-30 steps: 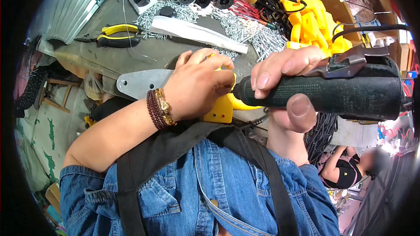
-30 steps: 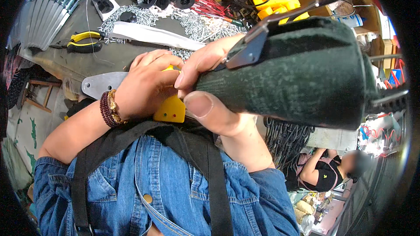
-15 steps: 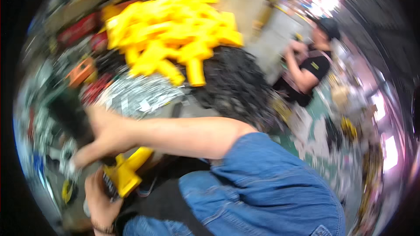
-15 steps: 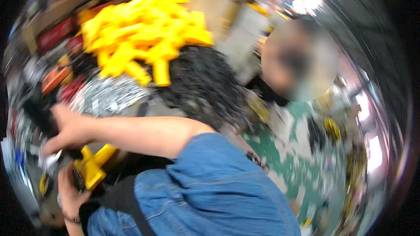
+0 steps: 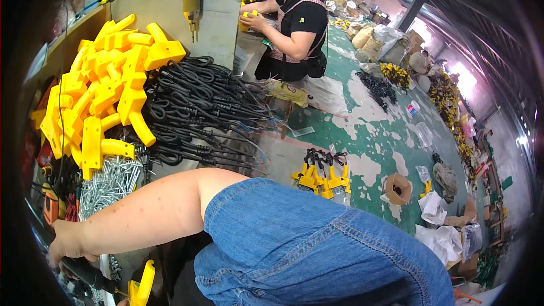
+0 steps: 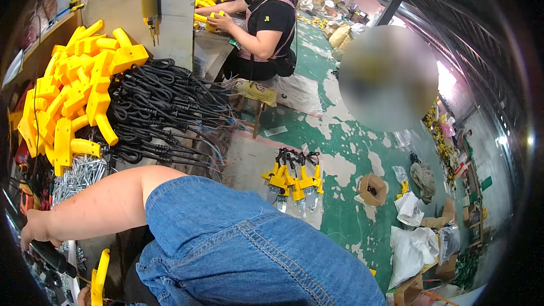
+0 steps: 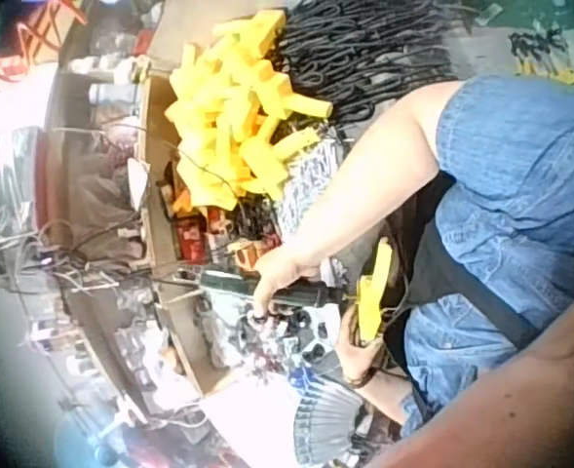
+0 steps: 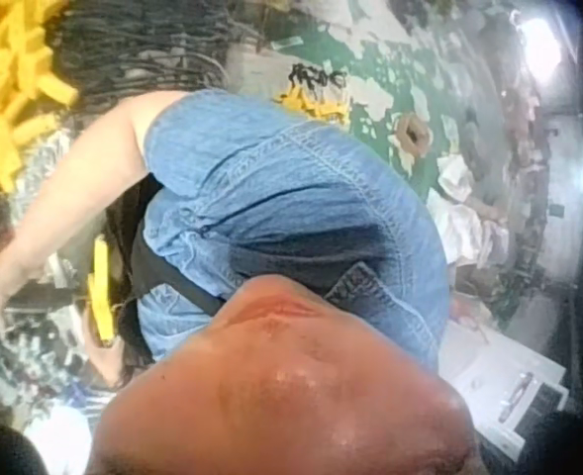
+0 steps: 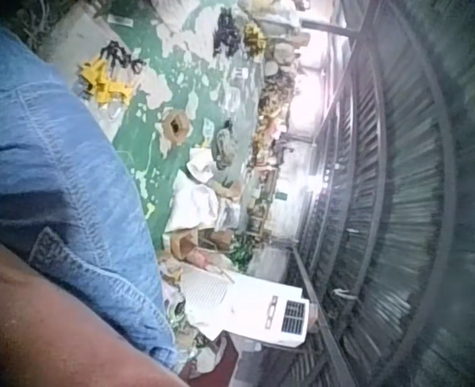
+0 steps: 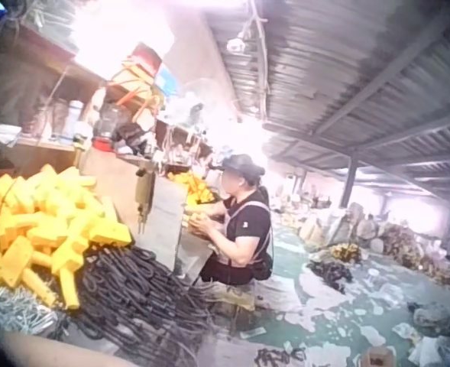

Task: Assembling and soldering components inside a yellow plastic housing for a handheld device.

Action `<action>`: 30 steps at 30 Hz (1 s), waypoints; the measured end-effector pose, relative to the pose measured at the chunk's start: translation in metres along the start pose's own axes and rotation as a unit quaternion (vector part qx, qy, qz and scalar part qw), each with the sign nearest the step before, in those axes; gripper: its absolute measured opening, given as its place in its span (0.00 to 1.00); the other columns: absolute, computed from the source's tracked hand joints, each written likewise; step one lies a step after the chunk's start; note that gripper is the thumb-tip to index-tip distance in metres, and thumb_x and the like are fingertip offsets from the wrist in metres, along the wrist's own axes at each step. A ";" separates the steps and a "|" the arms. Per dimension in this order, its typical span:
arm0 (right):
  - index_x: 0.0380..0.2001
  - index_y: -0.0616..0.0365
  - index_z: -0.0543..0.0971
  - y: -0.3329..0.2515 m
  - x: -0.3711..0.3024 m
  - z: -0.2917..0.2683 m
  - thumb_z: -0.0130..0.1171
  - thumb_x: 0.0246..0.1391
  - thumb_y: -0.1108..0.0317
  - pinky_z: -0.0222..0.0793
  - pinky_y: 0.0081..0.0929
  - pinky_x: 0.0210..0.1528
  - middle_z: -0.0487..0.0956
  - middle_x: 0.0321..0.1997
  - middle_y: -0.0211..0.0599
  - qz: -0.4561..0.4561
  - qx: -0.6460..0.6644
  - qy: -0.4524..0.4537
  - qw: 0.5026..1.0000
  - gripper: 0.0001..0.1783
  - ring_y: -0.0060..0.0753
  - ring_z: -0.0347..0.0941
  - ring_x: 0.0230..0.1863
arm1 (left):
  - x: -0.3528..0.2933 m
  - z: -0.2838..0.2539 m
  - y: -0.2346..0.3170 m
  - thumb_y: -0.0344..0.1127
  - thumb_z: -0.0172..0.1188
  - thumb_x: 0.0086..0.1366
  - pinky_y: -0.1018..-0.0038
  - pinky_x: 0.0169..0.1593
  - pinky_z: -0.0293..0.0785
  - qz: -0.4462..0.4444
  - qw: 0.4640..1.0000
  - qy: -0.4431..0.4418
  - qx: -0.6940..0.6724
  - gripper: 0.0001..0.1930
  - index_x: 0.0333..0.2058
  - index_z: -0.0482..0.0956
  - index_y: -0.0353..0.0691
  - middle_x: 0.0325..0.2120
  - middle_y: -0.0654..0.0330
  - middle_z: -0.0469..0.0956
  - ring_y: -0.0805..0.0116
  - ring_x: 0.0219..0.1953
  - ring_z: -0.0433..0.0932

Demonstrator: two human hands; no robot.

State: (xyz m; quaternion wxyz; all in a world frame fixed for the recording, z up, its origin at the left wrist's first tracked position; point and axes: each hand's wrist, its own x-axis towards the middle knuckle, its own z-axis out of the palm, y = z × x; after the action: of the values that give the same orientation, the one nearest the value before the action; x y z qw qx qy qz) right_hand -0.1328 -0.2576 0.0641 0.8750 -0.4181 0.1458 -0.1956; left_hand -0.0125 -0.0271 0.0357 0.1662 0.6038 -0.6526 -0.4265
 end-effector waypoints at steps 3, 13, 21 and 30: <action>0.52 0.65 0.59 0.002 0.003 0.002 0.64 0.44 0.79 0.75 0.45 0.18 0.75 0.24 0.52 -0.001 0.011 -0.016 1.000 0.33 0.44 0.77 0.20 | -0.006 0.005 0.004 0.23 0.61 0.53 0.66 0.62 0.65 0.031 0.995 0.066 0.074 0.36 0.64 0.64 0.30 0.58 0.44 0.71 0.57 0.58 0.71; 0.45 0.69 0.65 0.007 -0.006 0.011 0.64 0.49 0.75 0.75 0.52 0.20 0.75 0.26 0.53 0.027 0.096 0.027 0.995 0.23 0.46 0.77 0.23 | -0.054 0.055 -0.041 0.46 0.61 0.68 0.58 0.51 0.71 0.074 0.923 0.359 0.114 0.30 0.61 0.68 0.32 0.50 0.45 0.77 0.52 0.44 0.76; 0.46 0.61 0.62 0.015 -0.010 -0.015 0.65 0.45 0.74 0.70 0.40 0.19 0.72 0.22 0.45 0.035 0.151 0.012 0.988 0.27 0.38 0.72 0.18 | -0.034 0.036 -0.069 0.49 0.63 0.65 0.52 0.56 0.68 0.105 0.903 0.358 0.214 0.35 0.63 0.65 0.35 0.55 0.45 0.73 0.47 0.49 0.74; 0.36 0.56 0.69 0.025 -0.012 -0.031 0.63 0.48 0.68 0.65 0.39 0.19 0.71 0.19 0.38 0.036 0.230 0.007 0.973 0.14 0.33 0.68 0.17 | -0.012 0.019 -0.166 0.46 0.68 0.60 0.52 0.60 0.67 0.137 0.896 0.387 0.166 0.39 0.64 0.62 0.33 0.59 0.44 0.68 0.47 0.55 0.71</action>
State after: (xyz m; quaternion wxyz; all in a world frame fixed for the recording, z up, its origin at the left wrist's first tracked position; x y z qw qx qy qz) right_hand -0.1507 -0.2589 0.0269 0.9532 -0.1989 0.1182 -0.1948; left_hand 0.0836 0.0063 -0.0976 0.3597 0.6449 -0.6741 -0.0173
